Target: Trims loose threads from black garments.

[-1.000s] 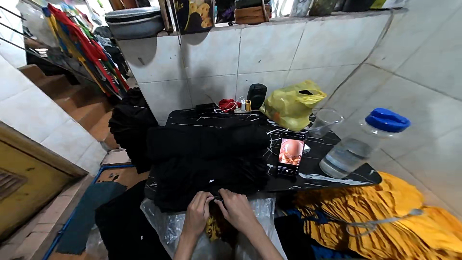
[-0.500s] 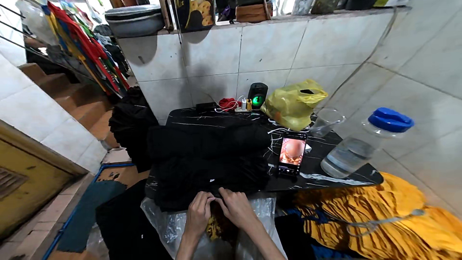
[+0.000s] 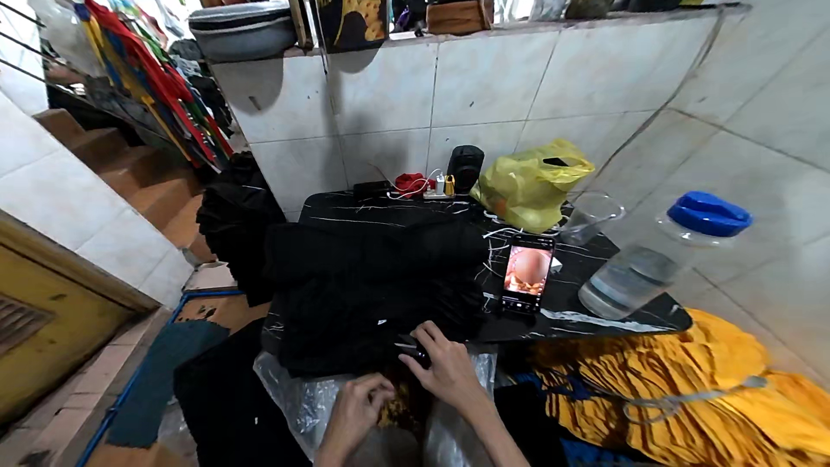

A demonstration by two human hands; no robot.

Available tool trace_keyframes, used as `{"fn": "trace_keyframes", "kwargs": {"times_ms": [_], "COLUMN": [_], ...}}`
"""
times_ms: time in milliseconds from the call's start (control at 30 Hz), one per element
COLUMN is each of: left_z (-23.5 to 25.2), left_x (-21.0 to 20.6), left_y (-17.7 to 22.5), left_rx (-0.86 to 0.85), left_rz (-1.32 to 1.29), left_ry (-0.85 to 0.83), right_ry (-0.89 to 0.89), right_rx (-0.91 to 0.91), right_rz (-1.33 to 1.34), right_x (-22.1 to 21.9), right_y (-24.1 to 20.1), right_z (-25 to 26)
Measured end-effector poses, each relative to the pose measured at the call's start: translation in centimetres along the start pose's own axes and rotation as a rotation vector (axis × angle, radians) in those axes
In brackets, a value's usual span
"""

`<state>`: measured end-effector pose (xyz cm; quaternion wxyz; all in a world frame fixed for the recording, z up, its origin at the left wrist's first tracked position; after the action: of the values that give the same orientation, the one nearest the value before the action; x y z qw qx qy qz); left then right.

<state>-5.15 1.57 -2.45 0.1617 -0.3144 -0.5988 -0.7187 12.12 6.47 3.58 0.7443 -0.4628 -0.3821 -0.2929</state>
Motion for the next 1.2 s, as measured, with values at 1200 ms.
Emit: {"fn": "trace_keyframes", "kwargs": {"times_ms": [1200], "left_z": [7.0], "left_x": [7.0], "left_y": [1.4], "left_rx": [-0.11], "left_rz": [0.156], "left_ry": [0.382], "right_ry": [0.136], "right_rx": [-0.407], "right_rz": [0.682], "right_x": [-0.6], "right_y": [6.9], "right_z": [4.2]}}
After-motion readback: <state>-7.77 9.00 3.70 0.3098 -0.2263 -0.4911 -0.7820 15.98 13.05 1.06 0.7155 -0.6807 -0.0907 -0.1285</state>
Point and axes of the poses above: each hand's wrist, its own z-axis towards the middle knuckle, its own x-axis out of the back of the hand, y = z × x, the point moved 9 cm from there along z, towards the middle knuckle
